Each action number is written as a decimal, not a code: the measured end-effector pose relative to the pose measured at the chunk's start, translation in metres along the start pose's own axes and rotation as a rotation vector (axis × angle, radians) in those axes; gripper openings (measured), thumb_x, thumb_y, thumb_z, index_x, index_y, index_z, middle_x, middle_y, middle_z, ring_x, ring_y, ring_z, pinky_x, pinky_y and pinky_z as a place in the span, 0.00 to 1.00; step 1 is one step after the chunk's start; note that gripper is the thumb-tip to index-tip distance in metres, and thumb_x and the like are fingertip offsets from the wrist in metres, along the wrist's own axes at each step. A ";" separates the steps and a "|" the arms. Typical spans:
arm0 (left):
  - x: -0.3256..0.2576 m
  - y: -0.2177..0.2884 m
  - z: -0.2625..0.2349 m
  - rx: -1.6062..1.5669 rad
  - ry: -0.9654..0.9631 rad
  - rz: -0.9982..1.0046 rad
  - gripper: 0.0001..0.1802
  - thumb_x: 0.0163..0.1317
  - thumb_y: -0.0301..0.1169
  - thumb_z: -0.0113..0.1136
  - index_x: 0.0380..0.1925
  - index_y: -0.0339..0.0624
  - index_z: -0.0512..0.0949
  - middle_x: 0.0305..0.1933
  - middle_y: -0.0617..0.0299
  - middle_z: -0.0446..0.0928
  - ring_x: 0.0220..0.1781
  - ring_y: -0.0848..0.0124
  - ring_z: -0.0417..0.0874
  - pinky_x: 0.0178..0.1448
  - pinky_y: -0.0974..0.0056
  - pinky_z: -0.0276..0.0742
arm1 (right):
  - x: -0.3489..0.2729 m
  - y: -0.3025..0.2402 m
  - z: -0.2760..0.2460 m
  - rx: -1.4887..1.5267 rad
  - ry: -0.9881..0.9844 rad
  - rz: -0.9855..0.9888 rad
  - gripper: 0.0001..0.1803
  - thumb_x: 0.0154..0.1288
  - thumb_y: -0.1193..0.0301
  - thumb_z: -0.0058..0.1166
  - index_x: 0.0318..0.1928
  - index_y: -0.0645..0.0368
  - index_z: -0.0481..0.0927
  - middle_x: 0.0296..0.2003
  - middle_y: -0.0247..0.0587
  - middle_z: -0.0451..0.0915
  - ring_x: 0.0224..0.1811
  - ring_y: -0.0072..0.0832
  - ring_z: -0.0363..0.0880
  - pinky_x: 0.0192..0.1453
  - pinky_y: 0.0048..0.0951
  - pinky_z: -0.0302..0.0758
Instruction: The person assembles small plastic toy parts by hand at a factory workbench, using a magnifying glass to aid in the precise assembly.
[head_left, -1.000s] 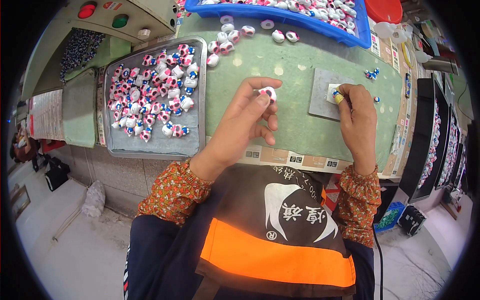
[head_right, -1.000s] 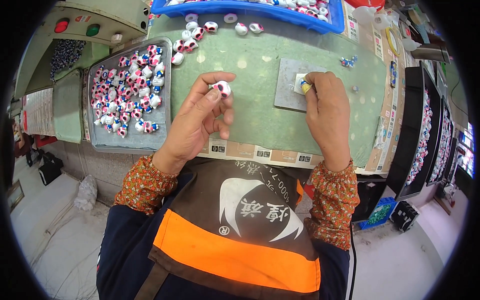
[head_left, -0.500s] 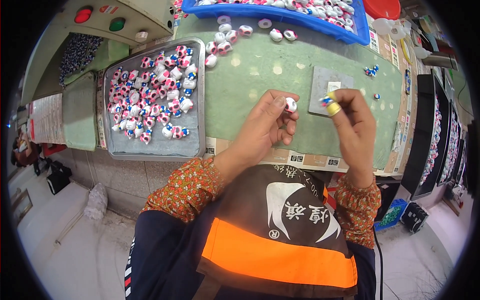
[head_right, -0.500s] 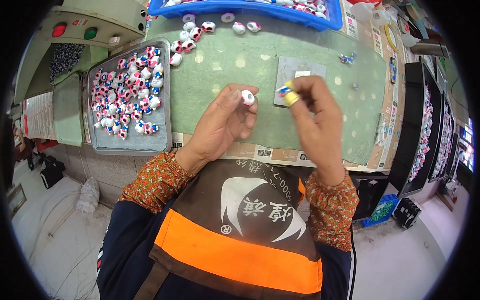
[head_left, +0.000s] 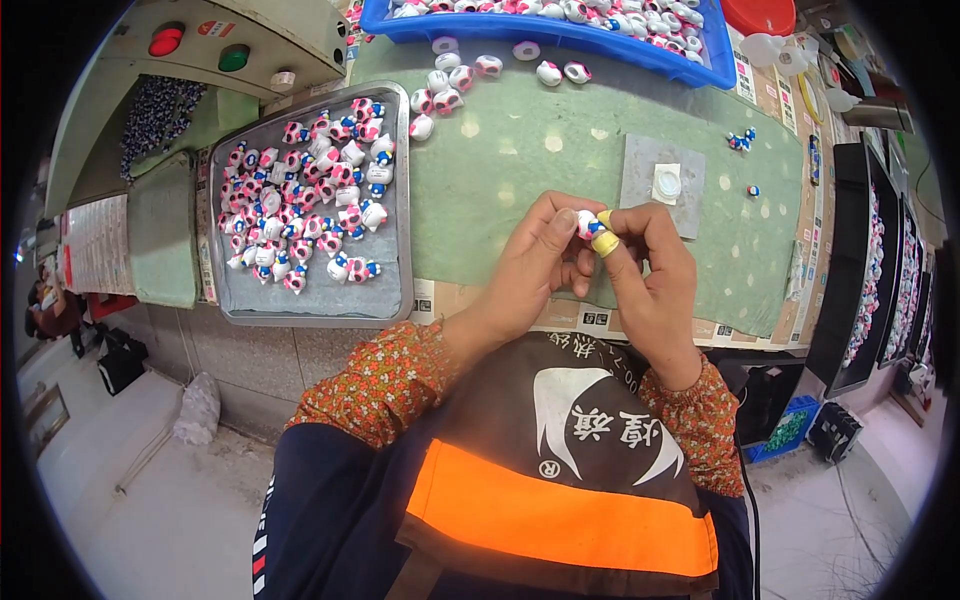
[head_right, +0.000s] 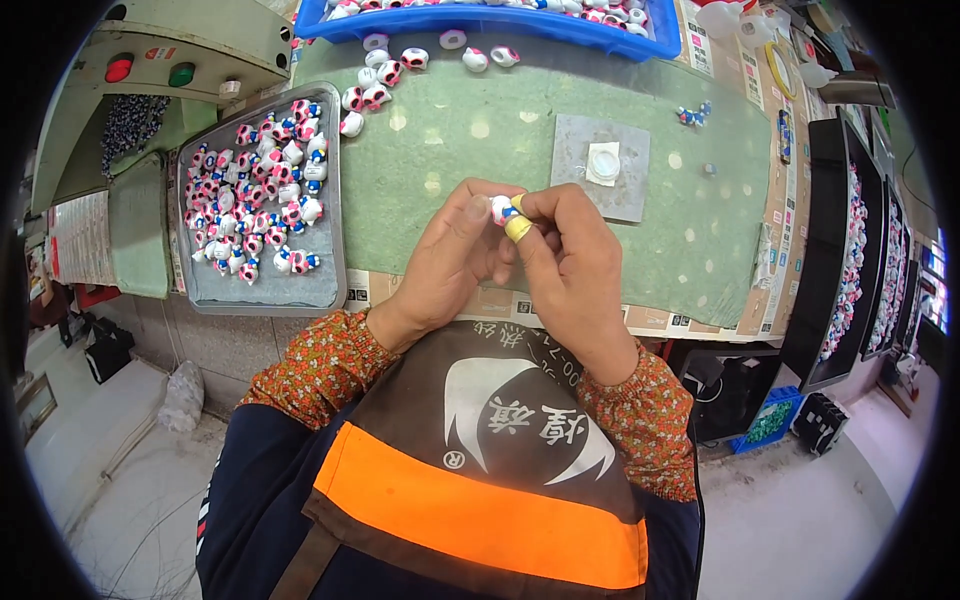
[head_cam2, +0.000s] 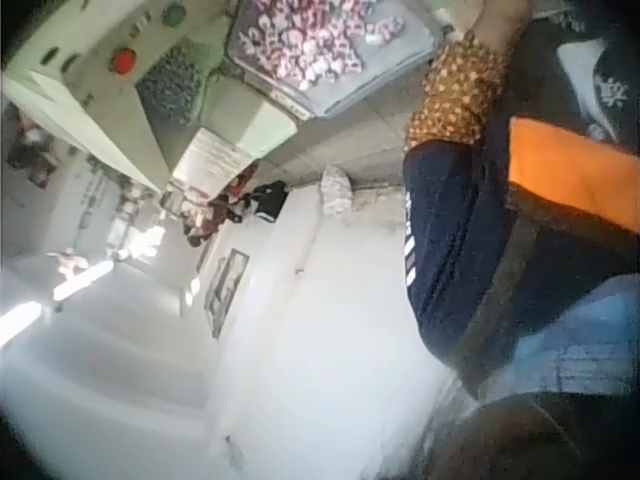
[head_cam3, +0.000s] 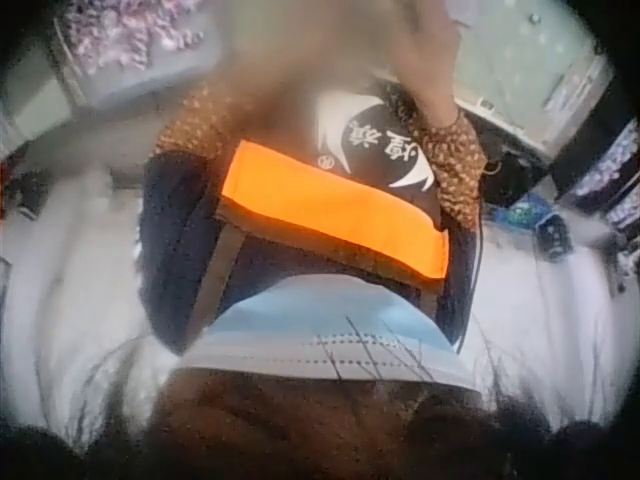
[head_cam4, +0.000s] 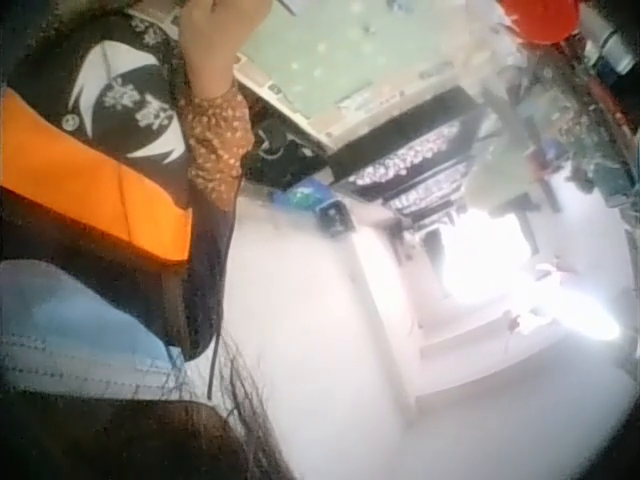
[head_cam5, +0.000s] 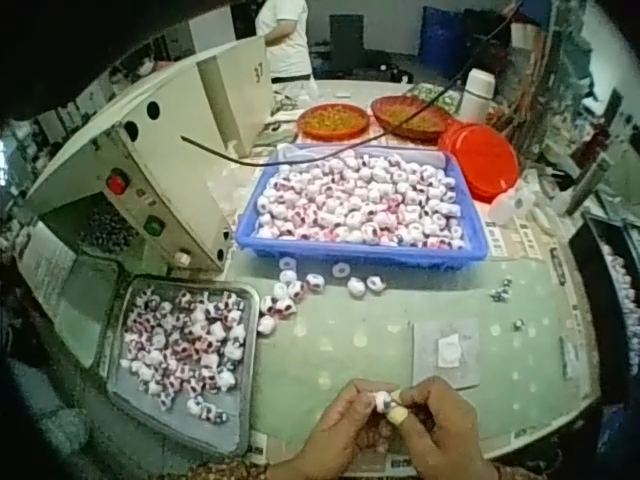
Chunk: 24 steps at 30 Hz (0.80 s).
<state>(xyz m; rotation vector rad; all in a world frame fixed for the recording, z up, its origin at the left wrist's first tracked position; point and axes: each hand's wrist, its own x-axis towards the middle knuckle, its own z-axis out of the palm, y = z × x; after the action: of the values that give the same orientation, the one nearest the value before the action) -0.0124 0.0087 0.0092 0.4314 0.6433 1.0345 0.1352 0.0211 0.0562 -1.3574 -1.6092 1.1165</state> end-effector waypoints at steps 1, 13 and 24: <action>0.000 -0.003 -0.001 0.000 0.002 0.001 0.19 0.80 0.44 0.41 0.55 0.41 0.69 0.41 0.66 0.71 0.36 0.80 0.72 0.35 0.73 0.76 | -0.001 0.002 0.002 0.001 -0.002 0.000 0.04 0.67 0.81 0.56 0.41 0.65 0.75 0.32 0.35 0.78 0.28 0.16 0.76 0.31 0.20 0.71; -0.007 -0.001 0.007 0.281 0.090 0.035 0.15 0.80 0.44 0.41 0.48 0.44 0.69 0.33 0.69 0.68 0.27 0.85 0.65 0.26 0.78 0.63 | -0.005 0.015 -0.009 0.427 -0.067 0.199 0.05 0.70 0.76 0.58 0.42 0.64 0.77 0.35 0.30 0.79 0.35 0.11 0.74 0.40 0.18 0.72; -0.009 -0.011 0.009 0.403 0.218 0.118 0.16 0.81 0.44 0.35 0.44 0.45 0.66 0.28 0.71 0.63 0.26 0.86 0.60 0.26 0.77 0.59 | -0.011 0.016 0.006 0.268 -0.018 0.212 0.04 0.67 0.79 0.60 0.38 0.64 0.76 0.31 0.27 0.77 0.30 0.09 0.70 0.33 0.15 0.68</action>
<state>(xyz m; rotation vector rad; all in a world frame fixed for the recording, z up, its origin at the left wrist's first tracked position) -0.0028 -0.0046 0.0115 0.7201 1.0391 1.0729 0.1370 0.0104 0.0392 -1.3624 -1.2939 1.4178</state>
